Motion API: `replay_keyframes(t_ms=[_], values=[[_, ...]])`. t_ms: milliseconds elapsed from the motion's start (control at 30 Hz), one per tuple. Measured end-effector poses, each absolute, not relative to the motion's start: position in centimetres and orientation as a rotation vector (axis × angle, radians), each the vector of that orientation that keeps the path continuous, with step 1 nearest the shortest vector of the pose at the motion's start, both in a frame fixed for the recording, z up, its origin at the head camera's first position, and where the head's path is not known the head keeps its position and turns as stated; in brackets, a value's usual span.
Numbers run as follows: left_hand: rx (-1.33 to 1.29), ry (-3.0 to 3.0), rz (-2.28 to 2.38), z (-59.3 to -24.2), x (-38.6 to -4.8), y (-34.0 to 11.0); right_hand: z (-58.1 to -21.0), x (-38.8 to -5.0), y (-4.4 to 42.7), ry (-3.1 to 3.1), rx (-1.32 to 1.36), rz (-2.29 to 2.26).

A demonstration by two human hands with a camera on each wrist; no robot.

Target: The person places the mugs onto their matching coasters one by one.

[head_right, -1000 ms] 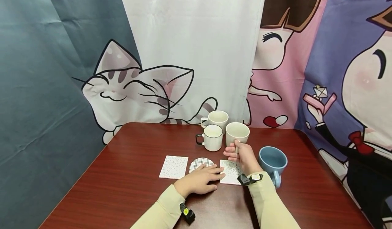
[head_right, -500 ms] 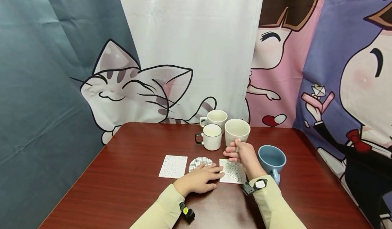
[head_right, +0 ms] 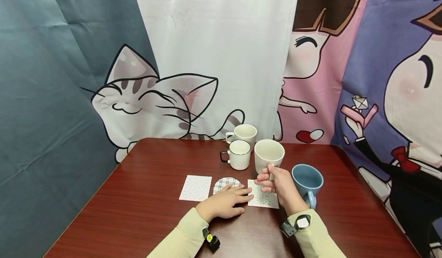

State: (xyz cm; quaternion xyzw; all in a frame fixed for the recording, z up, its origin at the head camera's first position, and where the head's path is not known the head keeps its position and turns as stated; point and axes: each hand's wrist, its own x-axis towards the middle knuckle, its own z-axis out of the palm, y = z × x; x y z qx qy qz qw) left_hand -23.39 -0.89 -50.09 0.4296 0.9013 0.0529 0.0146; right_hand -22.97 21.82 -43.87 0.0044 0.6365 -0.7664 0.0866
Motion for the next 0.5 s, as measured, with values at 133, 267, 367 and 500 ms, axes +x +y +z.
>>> replay_keyframes(t_ms=[133, 267, 367, 500], values=[[1.334, 2.804, 0.158, -50.3, -23.5, -0.8, -43.9, -22.0, 21.7, 1.903, 0.033, -2.275], [1.331, 2.807, 0.155, -50.2, -23.4, -0.8, -43.9, -21.1, 21.5, 1.897, 0.054, -2.271], [1.33, 2.805, 0.16, -50.1, -23.4, -0.8, -43.8, -20.5, 21.5, 1.888, 0.064, -2.263], [1.329, 2.802, 0.171, -50.0, -23.4, -0.8, -43.8, -19.8, 21.5, 1.893, 0.069, -2.246]])
